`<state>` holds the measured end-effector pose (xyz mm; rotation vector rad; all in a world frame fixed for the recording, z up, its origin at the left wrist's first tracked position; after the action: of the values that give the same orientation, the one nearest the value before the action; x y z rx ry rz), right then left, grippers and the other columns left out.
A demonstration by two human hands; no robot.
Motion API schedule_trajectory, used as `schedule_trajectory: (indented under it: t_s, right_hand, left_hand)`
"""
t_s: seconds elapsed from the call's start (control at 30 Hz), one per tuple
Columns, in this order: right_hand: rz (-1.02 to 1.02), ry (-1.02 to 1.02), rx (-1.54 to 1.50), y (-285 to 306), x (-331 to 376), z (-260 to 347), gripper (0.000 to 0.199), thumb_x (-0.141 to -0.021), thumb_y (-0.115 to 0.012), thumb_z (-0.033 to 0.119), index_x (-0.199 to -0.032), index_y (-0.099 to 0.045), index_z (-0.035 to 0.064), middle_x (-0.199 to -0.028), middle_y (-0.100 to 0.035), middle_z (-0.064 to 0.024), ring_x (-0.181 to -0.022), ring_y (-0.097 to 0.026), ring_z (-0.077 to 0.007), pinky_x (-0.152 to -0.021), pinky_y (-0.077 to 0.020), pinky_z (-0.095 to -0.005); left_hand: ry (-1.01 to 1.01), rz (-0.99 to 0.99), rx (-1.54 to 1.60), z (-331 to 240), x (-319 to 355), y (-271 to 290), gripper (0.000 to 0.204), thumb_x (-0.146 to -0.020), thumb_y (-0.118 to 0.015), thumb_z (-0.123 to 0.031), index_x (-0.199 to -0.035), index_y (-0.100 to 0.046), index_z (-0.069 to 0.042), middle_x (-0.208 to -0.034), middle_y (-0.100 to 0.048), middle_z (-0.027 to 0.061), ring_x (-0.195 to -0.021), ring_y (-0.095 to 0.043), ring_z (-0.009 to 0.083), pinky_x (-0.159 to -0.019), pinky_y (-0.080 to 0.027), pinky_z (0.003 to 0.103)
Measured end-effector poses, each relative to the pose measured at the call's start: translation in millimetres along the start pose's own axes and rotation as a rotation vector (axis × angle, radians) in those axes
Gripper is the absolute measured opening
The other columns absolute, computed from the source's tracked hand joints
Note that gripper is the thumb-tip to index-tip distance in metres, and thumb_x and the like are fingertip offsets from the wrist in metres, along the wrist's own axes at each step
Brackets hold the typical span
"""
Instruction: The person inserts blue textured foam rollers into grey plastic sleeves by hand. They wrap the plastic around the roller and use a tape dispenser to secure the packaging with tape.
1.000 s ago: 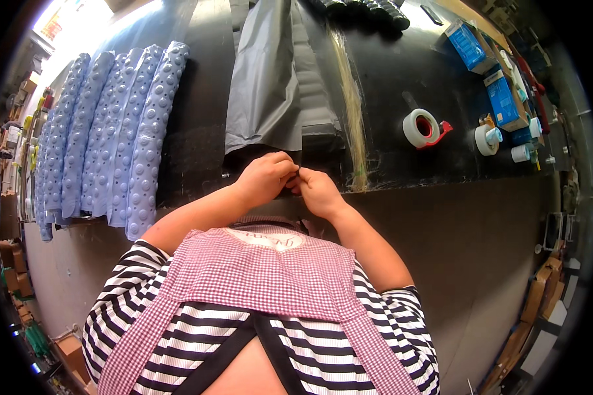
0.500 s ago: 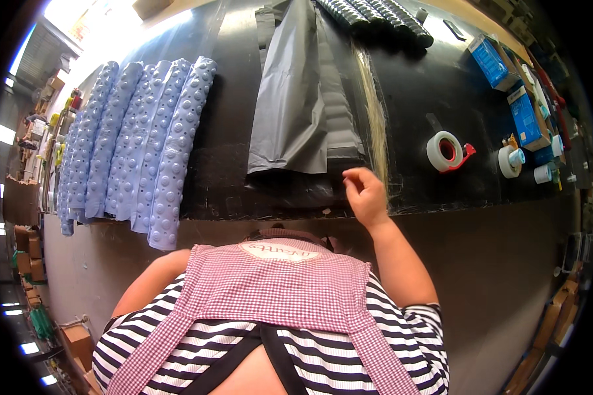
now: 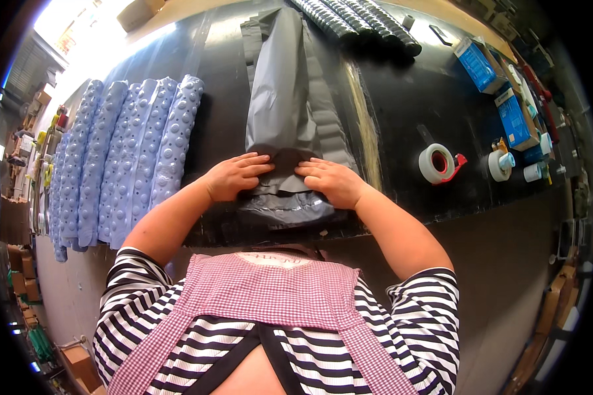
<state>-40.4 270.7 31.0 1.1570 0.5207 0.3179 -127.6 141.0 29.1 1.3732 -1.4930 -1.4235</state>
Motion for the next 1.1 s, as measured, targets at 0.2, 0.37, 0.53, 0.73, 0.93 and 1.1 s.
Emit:
schedule_trajectory:
  t_s: [0.2, 0.37, 0.53, 0.73, 0.93, 1.1]
  right_hand:
    - [-0.182, -0.576, -1.097, -11, -7, -76, 0.014, -0.102, -0.057, 0.012, -0.103, -0.067, 0.0018, -0.098, -0.064, 0.0022, -0.09, -0.058, -0.0078, -0.083, -0.0486, -0.027]
    - [-0.865, -1.019, -1.252, -33, 13, -120, 0.033, -0.103, -0.063, 0.031, -0.094, -0.07, 0.0008, -0.086, -0.065, 0.004, -0.077, -0.053, -0.007, -0.072, -0.0444, -0.0263]
    - [-0.852, -1.215, -0.943, -34, 17, -128, 0.047, -0.1, -0.068, 0.035, -0.065, -0.051, 0.0078, -0.063, -0.041, 0.0098, -0.061, -0.031, -0.0069, -0.053, -0.0273, -0.0318]
    - [-0.449, -1.153, -0.204, -13, -3, -148, 0.039, -0.084, -0.081, 0.031, -0.078, -0.054, 0.0033, -0.074, -0.063, -0.0133, -0.069, -0.059, -0.0332, -0.067, -0.0471, -0.0451]
    - [-0.228, -1.151, -0.279, 4, -103, -140, 0.094, -0.088, -0.07, 0.046, -0.156, -0.026, -0.0021, -0.14, -0.054, -0.0313, -0.129, -0.054, -0.0435, -0.107, -0.0443, -0.0446]
    - [-0.41, -1.199, -0.536, -15, -95, -164, 0.119, -0.072, -0.086, 0.024, -0.158, -0.009, -0.0059, -0.127, -0.062, -0.0285, -0.111, -0.066, -0.0366, -0.096, -0.0538, -0.0391]
  left_hand:
    - [0.73, -0.059, 1.136, 85, 22, -15, 0.03, -0.105, -0.059, -0.022, -0.117, -0.067, 0.003, -0.113, -0.07, 0.0016, -0.103, -0.06, 0.0087, -0.093, -0.049, 0.028]
    - [1.017, -0.831, 1.326, 120, 51, -54, 0.042, -0.105, -0.059, -0.039, -0.084, -0.064, -0.003, -0.079, -0.059, -0.0053, -0.073, -0.049, 0.0052, -0.065, -0.041, 0.026]
    - [1.239, -1.07, 1.269, 119, 69, -79, 0.051, -0.103, -0.064, -0.034, -0.06, -0.047, -0.012, -0.063, -0.037, -0.0104, -0.058, -0.029, 0.0041, -0.051, -0.023, 0.029]
    - [1.337, -0.863, 0.982, 121, 55, -73, 0.032, -0.09, -0.075, -0.021, -0.076, -0.05, -0.007, -0.069, -0.048, -0.0017, -0.065, -0.044, 0.0108, -0.059, -0.037, 0.031]
    - [1.141, -0.672, 0.503, 124, 42, -27, 0.041, -0.076, -0.069, -0.004, -0.115, -0.058, -0.004, -0.113, -0.058, 0.0188, -0.102, -0.062, 0.0345, -0.091, -0.052, 0.042]
    - [1.116, -0.658, 0.587, 118, 35, -31, 0.048, -0.081, -0.072, -0.008, -0.124, -0.052, -0.006, -0.115, -0.057, 0.0187, -0.1, -0.064, 0.0325, -0.089, -0.053, 0.042]
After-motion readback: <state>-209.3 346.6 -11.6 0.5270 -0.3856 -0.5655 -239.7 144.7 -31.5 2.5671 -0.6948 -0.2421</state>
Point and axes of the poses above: each hand's wrist, its own x-axis away from the middle knuckle, its own y-axis out of the back of the hand, z = x × y, the point moved 10 cm from there along -x, towards the middle knuckle
